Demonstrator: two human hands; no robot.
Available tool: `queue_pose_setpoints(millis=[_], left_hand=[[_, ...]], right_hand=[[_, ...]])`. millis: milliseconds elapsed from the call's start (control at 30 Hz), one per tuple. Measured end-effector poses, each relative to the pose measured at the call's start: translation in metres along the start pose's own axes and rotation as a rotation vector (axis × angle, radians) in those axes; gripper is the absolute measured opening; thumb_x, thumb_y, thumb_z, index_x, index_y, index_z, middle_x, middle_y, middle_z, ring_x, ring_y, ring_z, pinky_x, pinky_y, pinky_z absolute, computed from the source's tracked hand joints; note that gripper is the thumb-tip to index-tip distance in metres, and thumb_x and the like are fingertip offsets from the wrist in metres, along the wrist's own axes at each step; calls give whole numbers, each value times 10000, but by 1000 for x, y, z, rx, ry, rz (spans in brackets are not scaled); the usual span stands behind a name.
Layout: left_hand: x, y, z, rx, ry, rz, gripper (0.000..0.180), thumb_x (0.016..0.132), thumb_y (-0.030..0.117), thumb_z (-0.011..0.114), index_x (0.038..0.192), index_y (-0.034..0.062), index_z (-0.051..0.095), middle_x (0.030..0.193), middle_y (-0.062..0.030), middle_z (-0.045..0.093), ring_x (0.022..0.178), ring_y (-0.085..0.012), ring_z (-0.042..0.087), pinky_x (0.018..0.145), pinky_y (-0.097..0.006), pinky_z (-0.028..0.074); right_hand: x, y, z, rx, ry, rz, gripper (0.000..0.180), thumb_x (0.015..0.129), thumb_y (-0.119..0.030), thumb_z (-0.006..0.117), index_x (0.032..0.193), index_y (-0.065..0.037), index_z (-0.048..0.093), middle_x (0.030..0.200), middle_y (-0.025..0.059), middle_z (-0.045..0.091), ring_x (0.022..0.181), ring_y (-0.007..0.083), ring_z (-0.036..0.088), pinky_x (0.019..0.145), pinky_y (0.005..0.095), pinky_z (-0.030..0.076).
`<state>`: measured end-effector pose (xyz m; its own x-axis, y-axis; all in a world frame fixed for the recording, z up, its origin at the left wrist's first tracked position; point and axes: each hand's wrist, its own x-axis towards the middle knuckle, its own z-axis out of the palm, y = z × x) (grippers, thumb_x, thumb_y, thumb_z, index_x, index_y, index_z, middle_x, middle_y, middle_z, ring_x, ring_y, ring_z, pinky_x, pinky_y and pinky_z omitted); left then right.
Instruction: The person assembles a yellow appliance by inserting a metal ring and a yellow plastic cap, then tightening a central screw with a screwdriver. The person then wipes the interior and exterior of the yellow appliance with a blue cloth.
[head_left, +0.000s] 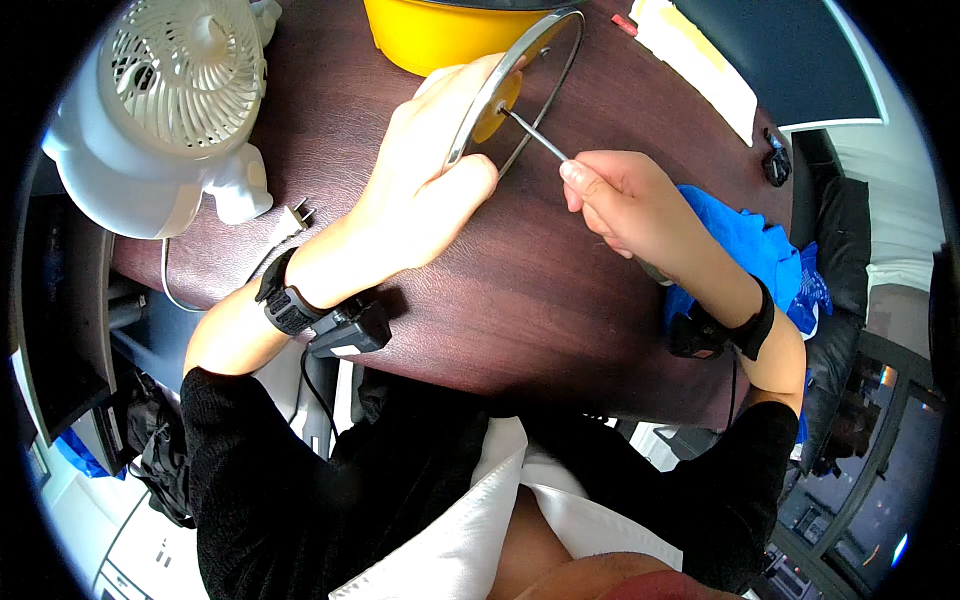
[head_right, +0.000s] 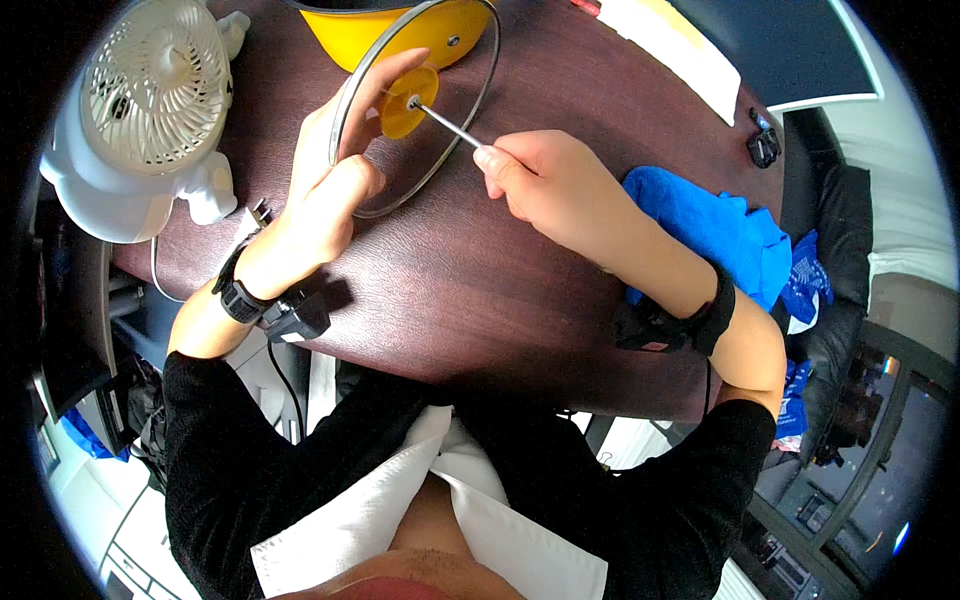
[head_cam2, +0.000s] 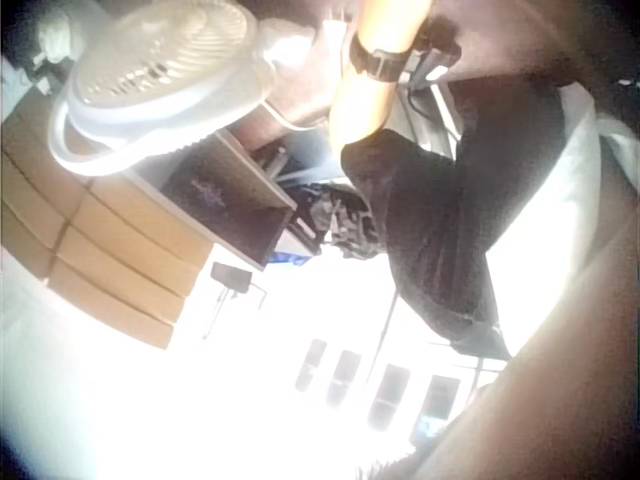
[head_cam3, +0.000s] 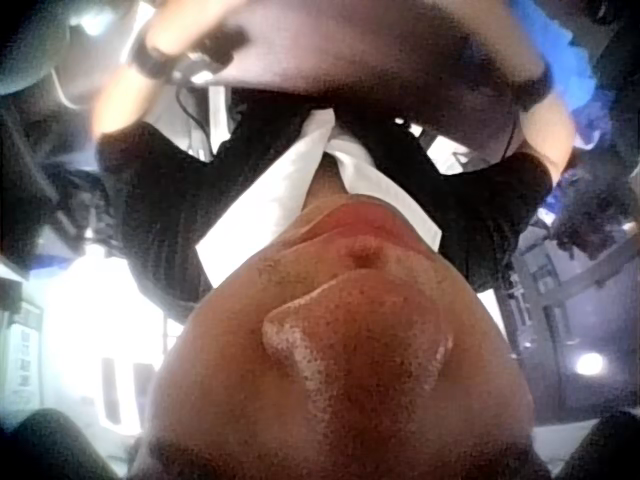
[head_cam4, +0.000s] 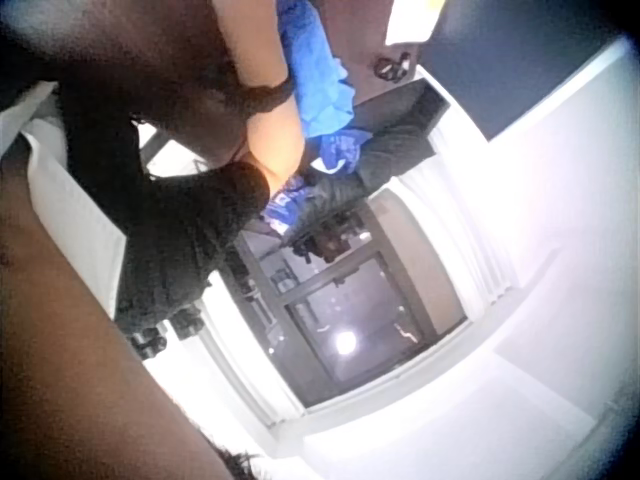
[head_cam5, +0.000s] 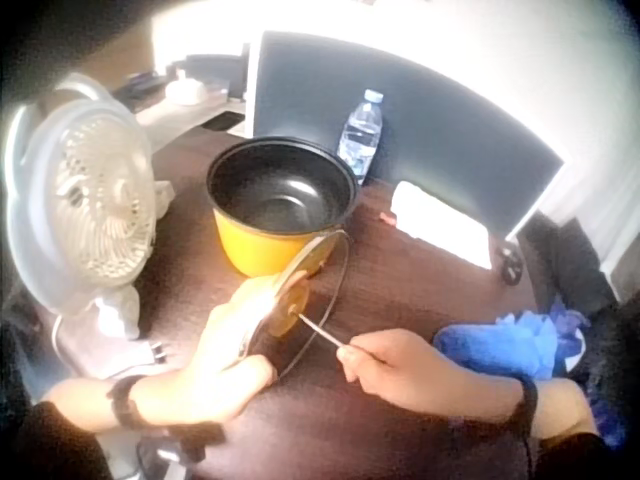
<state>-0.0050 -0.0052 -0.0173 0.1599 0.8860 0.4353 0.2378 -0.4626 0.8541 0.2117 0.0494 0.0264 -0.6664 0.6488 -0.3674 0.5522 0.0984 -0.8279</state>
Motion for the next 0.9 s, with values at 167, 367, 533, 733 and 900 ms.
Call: queue_pose_setpoints(millis=[167, 367, 533, 733, 900], left_hand=[[-1, -4, -2, 74, 8, 59, 777, 662, 195, 426, 1406, -21, 376, 1334, -220, 479, 1260, -304, 469, 1075, -406, 339], [1, -3, -2, -45, 17, 89, 647, 731, 181, 446, 1340, -36, 432, 1201, -210, 543, 1100, -305, 532, 990, -381, 393], [-1, 12, -4, -285, 56, -58, 614, 751, 235, 435, 1314, -2, 497, 1187, -163, 571, 1079, -227, 541, 962, -331, 396], [4, 23, -12, -506, -22, -258, 742, 716, 290, 431, 1382, -37, 411, 1423, -207, 425, 1284, -293, 463, 1098, -450, 339], [6, 16, -7, -523, -43, -263, 767, 706, 334, 439, 1371, -49, 423, 1382, -211, 472, 1261, -289, 487, 1091, -404, 341]], right_hand=[[-4, -9, 3, 422, -144, 257, 356, 1011, -310, 431, 812, -29, 521, 513, -29, 420, 369, 54, 376, 359, 213, 347], [-10, -7, 1, 494, -171, 272, 350, 1004, -323, 444, 816, -42, 534, 516, -35, 421, 382, 47, 382, 375, 204, 341], [-22, -10, -15, -195, -12, -64, 354, 966, -331, 522, 757, -61, 617, 565, -14, 492, 527, 61, 453, 494, 232, 355], [-23, 2, -22, -301, 367, -243, 310, 872, -324, 674, 735, -64, 574, 554, 1, 469, 512, 78, 461, 472, 250, 353], [-9, -1, -7, -491, 554, -337, 445, 775, -400, 765, 637, -74, 494, 501, 34, 474, 433, 149, 482, 434, 282, 357]])
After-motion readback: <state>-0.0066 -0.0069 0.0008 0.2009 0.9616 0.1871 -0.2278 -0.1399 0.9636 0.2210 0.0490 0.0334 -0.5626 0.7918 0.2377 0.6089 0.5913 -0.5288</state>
